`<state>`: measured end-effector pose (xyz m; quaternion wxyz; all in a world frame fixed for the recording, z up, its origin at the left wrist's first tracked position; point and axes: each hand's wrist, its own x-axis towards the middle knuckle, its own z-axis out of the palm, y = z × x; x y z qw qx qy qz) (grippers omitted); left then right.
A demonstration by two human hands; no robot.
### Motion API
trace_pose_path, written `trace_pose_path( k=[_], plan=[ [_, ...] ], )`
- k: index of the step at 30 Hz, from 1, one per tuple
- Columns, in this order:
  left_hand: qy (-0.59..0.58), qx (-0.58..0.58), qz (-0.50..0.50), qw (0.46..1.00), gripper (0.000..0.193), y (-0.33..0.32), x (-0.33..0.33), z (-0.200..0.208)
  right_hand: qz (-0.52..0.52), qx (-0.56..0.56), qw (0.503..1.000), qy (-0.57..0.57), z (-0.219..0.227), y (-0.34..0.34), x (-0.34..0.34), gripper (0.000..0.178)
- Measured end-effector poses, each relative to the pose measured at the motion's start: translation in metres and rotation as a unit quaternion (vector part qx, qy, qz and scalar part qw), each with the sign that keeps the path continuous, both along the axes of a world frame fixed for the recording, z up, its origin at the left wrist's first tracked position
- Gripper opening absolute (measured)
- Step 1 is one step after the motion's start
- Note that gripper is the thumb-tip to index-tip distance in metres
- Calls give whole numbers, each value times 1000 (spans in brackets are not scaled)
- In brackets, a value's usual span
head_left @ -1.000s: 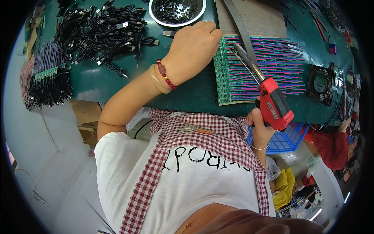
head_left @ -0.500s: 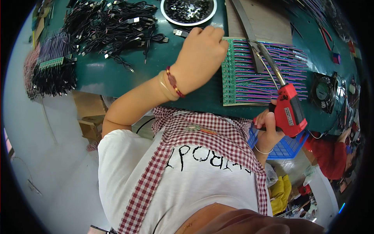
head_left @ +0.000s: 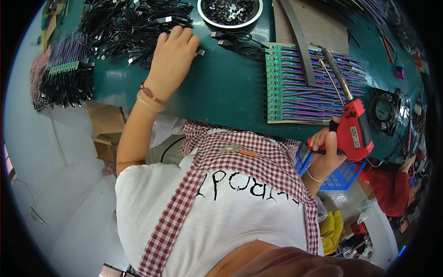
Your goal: The person picks up wires from the workbench and solders them to circuit boards using a handheld soldering gun.
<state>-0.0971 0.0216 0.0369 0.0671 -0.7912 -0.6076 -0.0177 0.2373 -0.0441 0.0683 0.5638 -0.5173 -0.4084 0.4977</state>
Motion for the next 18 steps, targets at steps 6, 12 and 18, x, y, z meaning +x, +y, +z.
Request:
trace_pose_path(
  k=[6, 12, 18],
  plan=[
    [-470, 66, 9, 880, 5, -2, 30, 5, 17, 5, 1000, 22, 4, 1, -6, 31],
    [-818, -93, 153, 547, 12, -21, 54, -13, 34, -17, 998, 52, 9, 6, -18, 32],
    [-419, 96, 221, 875, 48, -51, 56, -22, 30, -14, 998, 53, 6, 6, -10, 31]
  ],
)
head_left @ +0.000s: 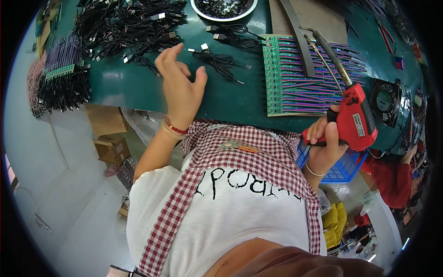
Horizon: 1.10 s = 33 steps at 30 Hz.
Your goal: The person picks up wires from the workbench and solders them to circuit boards using a handheld soldering gun.
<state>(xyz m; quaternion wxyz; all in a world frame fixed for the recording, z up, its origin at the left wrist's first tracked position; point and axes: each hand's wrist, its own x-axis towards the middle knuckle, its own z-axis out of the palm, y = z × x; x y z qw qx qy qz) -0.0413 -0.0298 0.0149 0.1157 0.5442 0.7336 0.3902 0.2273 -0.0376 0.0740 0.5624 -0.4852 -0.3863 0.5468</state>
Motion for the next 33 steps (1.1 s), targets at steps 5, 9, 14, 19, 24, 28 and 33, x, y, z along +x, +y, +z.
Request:
trace_pose_path(
  k=[5, 9, 14, 19, 24, 28, 33],
  plan=[
    [222, 38, -200, 953, 27, 27, -1, 8, 1, -16, 1000, 3, 3, 3, -2, 31],
    [256, -38, -278, 925, 26, 42, 0, 6, 6, -9, 1000, 9, 4, 0, -6, 31],
    [249, 70, -342, 903, 17, 55, 4, 7, 7, -19, 1000, 16, 7, -1, -7, 32],
    [-161, -25, -320, 933, 12, 41, 20, 27, 12, -42, 999, -2, 9, 11, -17, 37],
    [-298, -67, -351, 885, 11, 32, 47, 41, 72, -25, 997, -24, 8, 36, -38, 45],
    [-439, -146, -303, 833, 9, 23, 64, 44, 109, 1, 992, -57, 9, 38, -45, 17],
    [-485, -162, -300, 805, 11, 19, 73, 47, 106, 37, 986, -120, 11, 34, -44, 45]
  ],
)
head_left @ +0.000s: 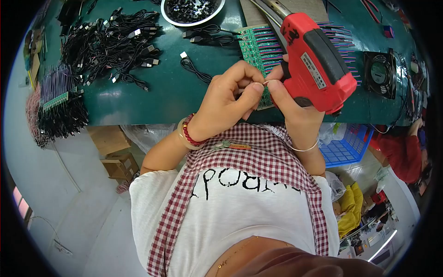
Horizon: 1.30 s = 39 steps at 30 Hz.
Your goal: The person picks up wires from the workbench and solders them to circuit boards using a handheld soldering gun.
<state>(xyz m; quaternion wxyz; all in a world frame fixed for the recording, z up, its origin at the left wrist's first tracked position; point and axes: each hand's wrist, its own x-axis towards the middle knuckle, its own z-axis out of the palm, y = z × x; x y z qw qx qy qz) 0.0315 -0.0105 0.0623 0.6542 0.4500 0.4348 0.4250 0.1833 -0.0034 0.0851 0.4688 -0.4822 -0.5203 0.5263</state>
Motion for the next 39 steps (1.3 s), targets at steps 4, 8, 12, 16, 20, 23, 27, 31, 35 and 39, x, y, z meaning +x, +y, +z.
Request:
trace_pose_path(
  k=[4, 8, 12, 16, 20, 23, 27, 31, 35, 39],
  plan=[
    [-44, -79, -15, 996, 9, 1, -2, 3, 9, 29, 999, -14, -1, -2, -1, 44],
    [237, 297, 8, 925, 5, 10, -4, -4, 6, 81, 982, -173, -14, -6, 12, 15],
    [306, 376, -51, 873, 6, 16, -10, 2, 9, -54, 994, -97, -6, -4, 15, 19],
    [239, 237, -8, 941, 7, 8, -8, 10, 4, -69, 998, 15, -5, 2, 17, 19],
    [142, 92, 35, 985, 11, 4, -4, 5, -17, -32, 999, 8, -5, 1, 12, 16],
    [131, 24, 6, 991, 13, 3, -3, 5, 14, -14, 1000, -16, -3, 0, 11, 15],
    [68, -31, -24, 997, 14, 5, -4, 9, 42, -8, 999, -19, -4, -2, 12, 12],
    [-42, -155, -83, 983, 17, 7, -7, 12, 63, 9, 998, 4, -4, -2, 12, 13],
    [-112, -224, -108, 962, 18, 8, -9, 11, 64, -3, 998, -6, 0, -4, 11, 13],
    [-190, -257, -107, 941, 13, 7, -9, 6, 56, 3, 998, -10, 0, -4, 10, 13]
  ],
)
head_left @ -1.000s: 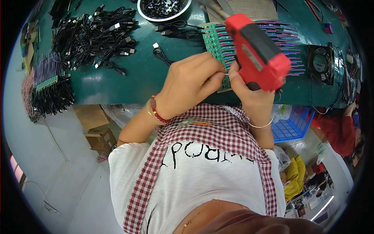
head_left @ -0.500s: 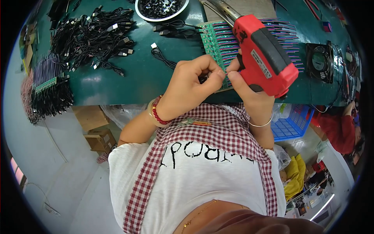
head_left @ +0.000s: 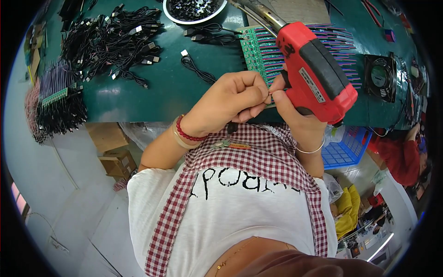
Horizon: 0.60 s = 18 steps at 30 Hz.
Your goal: The person picks up wires from the workbench and solders them to circuit boards using a handheld soldering gun.
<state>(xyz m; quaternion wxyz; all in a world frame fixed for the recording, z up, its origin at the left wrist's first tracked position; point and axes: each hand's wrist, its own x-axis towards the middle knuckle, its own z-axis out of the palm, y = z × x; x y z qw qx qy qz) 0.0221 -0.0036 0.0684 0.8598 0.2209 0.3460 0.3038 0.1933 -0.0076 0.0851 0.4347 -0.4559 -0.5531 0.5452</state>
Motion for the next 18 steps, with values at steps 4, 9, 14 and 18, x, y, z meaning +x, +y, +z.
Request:
trace_pose_path(
  k=[4, 9, 14, 18],
  plan=[
    [167, 227, 87, 956, 10, -6, 12, -6, -36, -14, 999, -4, -3, -4, -4, 14],
    [326, 395, 126, 850, 8, -7, 12, 1, -117, 46, 988, -86, -11, 4, -8, 15],
    [421, 512, 179, 727, 11, -2, 13, -5, -123, -54, 990, 35, -4, 2, -7, 12],
    [424, 515, 184, 722, 11, -2, 17, -3, -111, -68, 991, 40, -7, 2, -9, 12]
  ],
)
